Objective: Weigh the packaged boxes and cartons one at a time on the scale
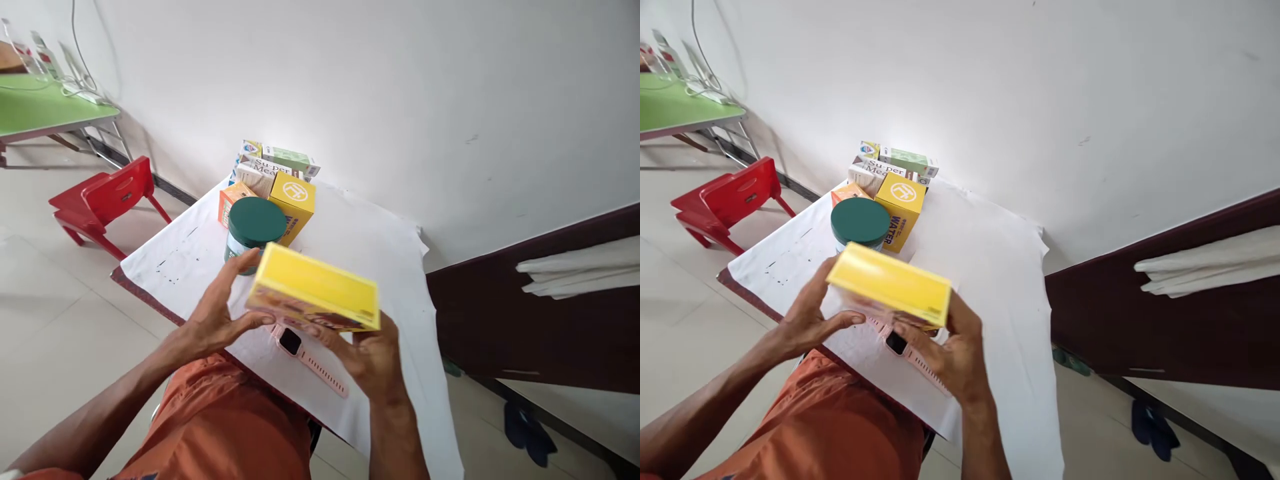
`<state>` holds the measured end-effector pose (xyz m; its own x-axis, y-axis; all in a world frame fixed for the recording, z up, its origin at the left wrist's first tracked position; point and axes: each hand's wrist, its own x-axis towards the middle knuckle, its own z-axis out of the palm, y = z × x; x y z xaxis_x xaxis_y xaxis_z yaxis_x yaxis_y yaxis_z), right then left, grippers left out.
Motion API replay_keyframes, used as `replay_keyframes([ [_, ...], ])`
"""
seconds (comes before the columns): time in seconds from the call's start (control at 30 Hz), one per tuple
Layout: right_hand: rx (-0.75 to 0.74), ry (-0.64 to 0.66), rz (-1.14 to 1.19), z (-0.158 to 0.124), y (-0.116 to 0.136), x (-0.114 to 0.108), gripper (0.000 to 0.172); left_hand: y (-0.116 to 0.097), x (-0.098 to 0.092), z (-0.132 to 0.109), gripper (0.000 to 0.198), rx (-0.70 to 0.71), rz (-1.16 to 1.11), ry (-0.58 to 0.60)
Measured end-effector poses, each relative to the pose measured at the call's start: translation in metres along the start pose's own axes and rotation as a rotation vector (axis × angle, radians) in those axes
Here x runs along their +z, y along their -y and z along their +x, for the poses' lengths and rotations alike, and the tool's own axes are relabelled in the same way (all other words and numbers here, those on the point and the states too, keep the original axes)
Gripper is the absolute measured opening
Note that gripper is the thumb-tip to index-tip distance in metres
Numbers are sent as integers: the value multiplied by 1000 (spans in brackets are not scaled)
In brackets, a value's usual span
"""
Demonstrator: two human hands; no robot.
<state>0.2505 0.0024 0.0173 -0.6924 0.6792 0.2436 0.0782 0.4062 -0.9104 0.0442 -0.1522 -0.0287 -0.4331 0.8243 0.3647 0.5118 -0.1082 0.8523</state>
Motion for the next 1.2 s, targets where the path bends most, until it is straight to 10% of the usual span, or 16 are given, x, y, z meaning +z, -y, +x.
replay_keyframes([
  [0.13, -27, 126, 102, 8, 20, 53, 45, -5, -59, -5, 54, -184, -198, -76],
  [0.23, -81, 141, 94, 15, 22, 72, 62, 4, -95, -8, 46, -303, -175, -416],
  [0.33, -80, 111, 15, 15, 14, 68, 40, 24, -115, -1, 56, -323, -18, -639],
  [0.63, 74, -91, -94, 2, -12, 36, 23, 101, -106, 59, 71, -247, -148, -355],
  [1.03, 20, -48, -130, 8, -15, 49, 21, 118, -107, 71, 76, -176, -208, -248],
  [1.2, -106, -169, -244, 55, -5, 28, 29, 119, -103, 71, 76, -164, -158, -230],
])
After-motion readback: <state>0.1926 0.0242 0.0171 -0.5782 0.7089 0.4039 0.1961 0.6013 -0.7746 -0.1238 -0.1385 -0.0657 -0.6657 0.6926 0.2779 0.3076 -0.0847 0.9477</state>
